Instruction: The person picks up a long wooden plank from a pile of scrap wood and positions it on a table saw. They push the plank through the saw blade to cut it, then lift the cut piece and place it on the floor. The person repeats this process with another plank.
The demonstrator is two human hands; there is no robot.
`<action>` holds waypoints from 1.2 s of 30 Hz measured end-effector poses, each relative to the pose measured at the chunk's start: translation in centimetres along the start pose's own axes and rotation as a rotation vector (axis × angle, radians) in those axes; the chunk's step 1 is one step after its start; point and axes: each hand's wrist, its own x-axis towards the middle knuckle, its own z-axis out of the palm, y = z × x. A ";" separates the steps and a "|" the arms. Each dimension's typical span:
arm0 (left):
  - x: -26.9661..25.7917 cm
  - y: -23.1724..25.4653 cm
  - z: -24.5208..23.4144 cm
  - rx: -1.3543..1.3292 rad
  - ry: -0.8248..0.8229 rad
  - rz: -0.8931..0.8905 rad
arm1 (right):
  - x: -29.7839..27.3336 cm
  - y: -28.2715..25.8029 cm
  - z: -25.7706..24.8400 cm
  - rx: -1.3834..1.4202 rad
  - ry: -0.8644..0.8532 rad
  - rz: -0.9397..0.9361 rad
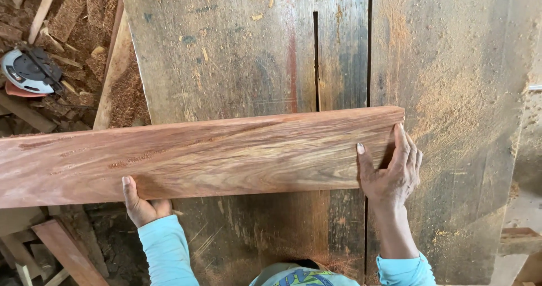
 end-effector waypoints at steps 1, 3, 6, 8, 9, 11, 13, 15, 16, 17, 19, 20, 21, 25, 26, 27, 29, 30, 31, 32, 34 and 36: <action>0.0 0.1 0.4 0.003 0.005 0.001 | 0.1 0.1 0.2 0.003 -0.005 0.008; 0.2 0.2 0.9 0.005 0.008 0.002 | 0.6 -0.1 0.2 0.007 -0.009 0.014; 0.8 0.1 1.1 0.005 -0.008 0.014 | 1.4 -0.6 0.0 -0.016 -0.032 0.039; 1.3 0.0 1.1 -0.019 -0.067 0.046 | 1.8 -0.6 0.1 -0.010 -0.038 0.050; 1.5 0.1 1.4 -0.018 -0.066 0.045 | 2.1 -0.9 0.0 -0.010 -0.041 0.051; 1.8 0.1 2.1 0.002 -0.051 0.081 | 2.8 -1.5 -0.2 0.013 -0.042 0.069; 2.3 0.1 2.4 -0.027 -0.038 0.059 | 3.4 -1.8 -0.3 0.017 -0.025 0.051; 2.7 0.1 2.9 -0.057 -0.026 0.039 | 3.8 -2.0 -0.3 0.020 -0.005 0.032; 2.9 0.1 3.2 -0.062 -0.054 0.042 | 4.0 -2.1 -0.3 0.028 0.000 0.025; 3.1 0.1 3.4 -0.064 -0.082 0.045 | 4.1 -2.2 -0.3 0.035 0.003 0.019; 3.1 0.2 4.0 -0.055 -0.080 0.061 | 4.2 -2.1 -0.2 0.025 0.005 0.011; 3.0 0.2 4.2 -0.046 -0.076 0.078 | 4.2 -2.1 -0.2 0.014 0.005 0.002; 3.0 0.3 4.1 -0.042 -0.076 0.077 | 4.2 -1.4 0.4 0.014 0.003 0.006; 3.2 0.3 4.3 -0.051 -0.045 0.050 | 4.7 -0.7 1.1 -0.011 0.006 -0.011; 3.3 0.3 4.5 -0.044 0.015 0.022 | 5.1 -1.1 0.9 0.004 -0.003 -0.007; 3.4 0.3 4.3 -0.045 0.019 0.022 | 5.1 -1.2 0.8 0.005 -0.006 -0.010; 3.7 0.0 3.9 -0.043 -0.005 0.044 | 5.3 -1.4 0.6 0.017 0.013 -0.035; 3.7 0.0 4.0 -0.044 -0.002 0.044 | 5.6 -1.5 0.7 0.018 0.011 -0.038; 3.6 0.1 4.1 -0.050 -0.031 0.043 | 5.7 -1.5 0.7 0.018 0.007 -0.023; 3.5 0.1 4.2 -0.056 -0.060 0.042 | 5.8 -1.5 0.7 0.018 0.003 -0.008; 3.9 0.1 4.5 -0.061 -0.053 0.050 | 6.0 -1.6 0.8 0.024 0.008 -0.010; 4.3 0.0 4.5 -0.065 -0.042 0.055 | 6.2 -1.8 0.7 0.027 0.009 -0.011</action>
